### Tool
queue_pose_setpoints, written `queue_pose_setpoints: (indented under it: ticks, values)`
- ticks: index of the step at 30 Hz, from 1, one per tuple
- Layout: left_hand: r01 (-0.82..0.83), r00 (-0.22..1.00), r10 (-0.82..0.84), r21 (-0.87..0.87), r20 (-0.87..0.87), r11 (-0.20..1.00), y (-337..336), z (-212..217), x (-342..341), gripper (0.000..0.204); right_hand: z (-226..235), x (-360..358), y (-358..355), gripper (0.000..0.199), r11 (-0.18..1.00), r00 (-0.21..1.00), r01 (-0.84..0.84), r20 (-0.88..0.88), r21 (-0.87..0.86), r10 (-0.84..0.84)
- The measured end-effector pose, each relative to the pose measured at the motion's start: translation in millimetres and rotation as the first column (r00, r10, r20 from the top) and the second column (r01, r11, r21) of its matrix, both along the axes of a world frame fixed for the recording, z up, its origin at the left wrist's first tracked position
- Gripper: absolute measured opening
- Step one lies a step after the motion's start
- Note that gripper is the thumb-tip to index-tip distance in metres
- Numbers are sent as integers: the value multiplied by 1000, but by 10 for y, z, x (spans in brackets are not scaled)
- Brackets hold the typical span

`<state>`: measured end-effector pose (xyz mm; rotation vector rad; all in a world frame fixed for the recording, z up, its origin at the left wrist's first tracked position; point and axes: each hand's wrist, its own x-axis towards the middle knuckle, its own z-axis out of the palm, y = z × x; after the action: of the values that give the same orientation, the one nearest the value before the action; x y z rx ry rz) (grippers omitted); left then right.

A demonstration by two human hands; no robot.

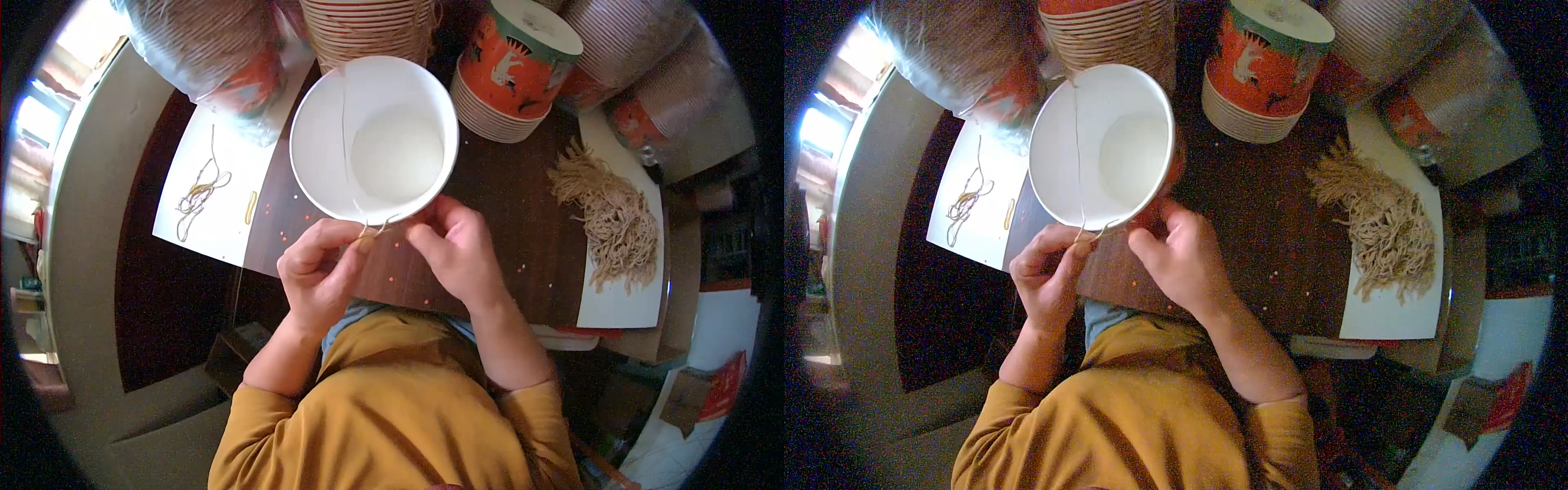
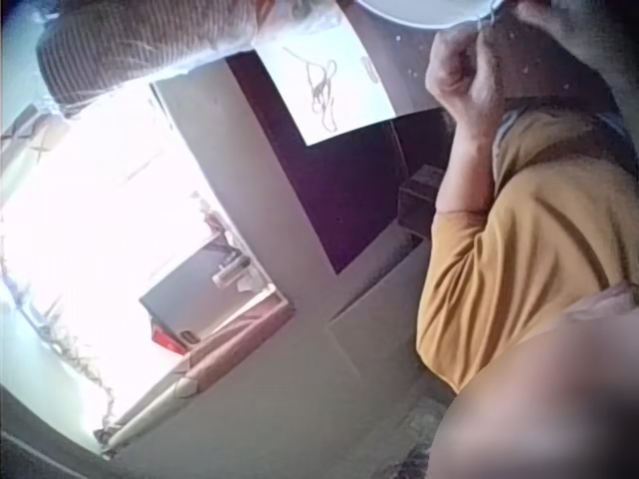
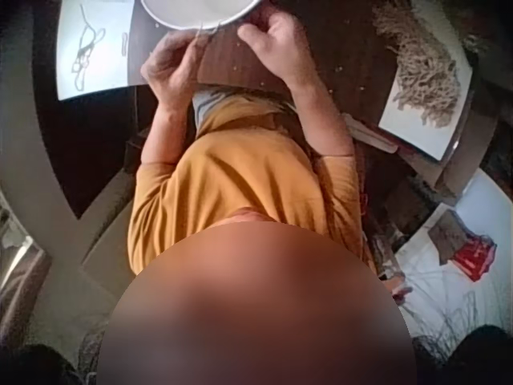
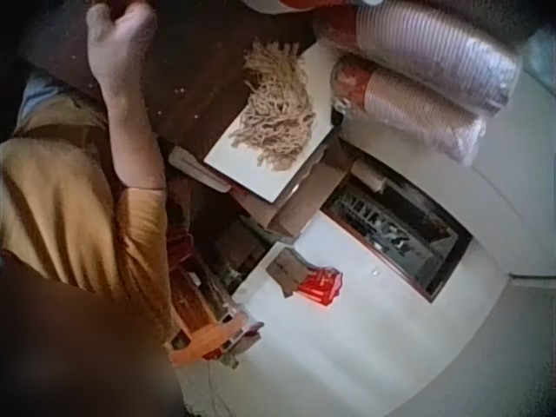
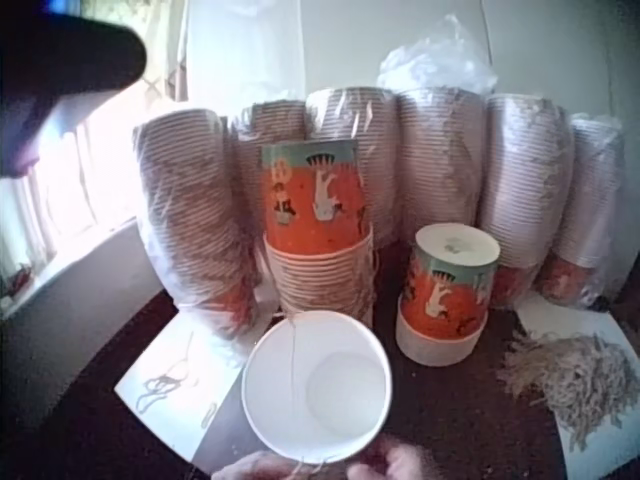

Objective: Attaching elastic cords to paper buckets to create handles.

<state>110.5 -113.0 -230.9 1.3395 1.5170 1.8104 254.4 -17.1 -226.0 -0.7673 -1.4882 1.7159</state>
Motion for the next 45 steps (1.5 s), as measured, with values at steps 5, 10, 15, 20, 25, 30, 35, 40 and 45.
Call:
queue_pose_setpoints:
  ticks: [5,10,15,20,25,30,35,40,45]
  values:
    - [61,995,-59,31,-82,998,23,124,-10,8,187,141,-125,30,395,886,63,131,916,-446]
    - [53,893,57,230,-446,972,52,278,38,18,124,42,-30,28,270,969,-5,71,963,-235]
    - [191,971,-135,308,-196,932,-19,350,-6,7,80,20,-121,17,258,973,99,-39,961,-228]
    - [228,878,-374,425,300,876,-46,407,12,8,104,109,-114,18,208,968,-23,74,978,-241]
    - [252,610,-537,500,583,829,42,296,-35,9,277,163,-154,23,200,926,-219,268,955,-265]
    - [401,583,-663,543,471,738,149,213,-272,20,638,214,210,36,551,967,-232,251,802,42]
    - [499,610,-733,573,300,650,154,285,-328,25,972,75,1092,39,536,516,-488,724,688,-458]
    - [-171,934,135,80,331,982,50,-19,-706,59,791,12,1079,19,572,727,-444,651,690,-221]
    - [247,890,-276,127,364,961,230,432,-732,90,1189,25,571,53,-179,978,-167,140,970,-156]
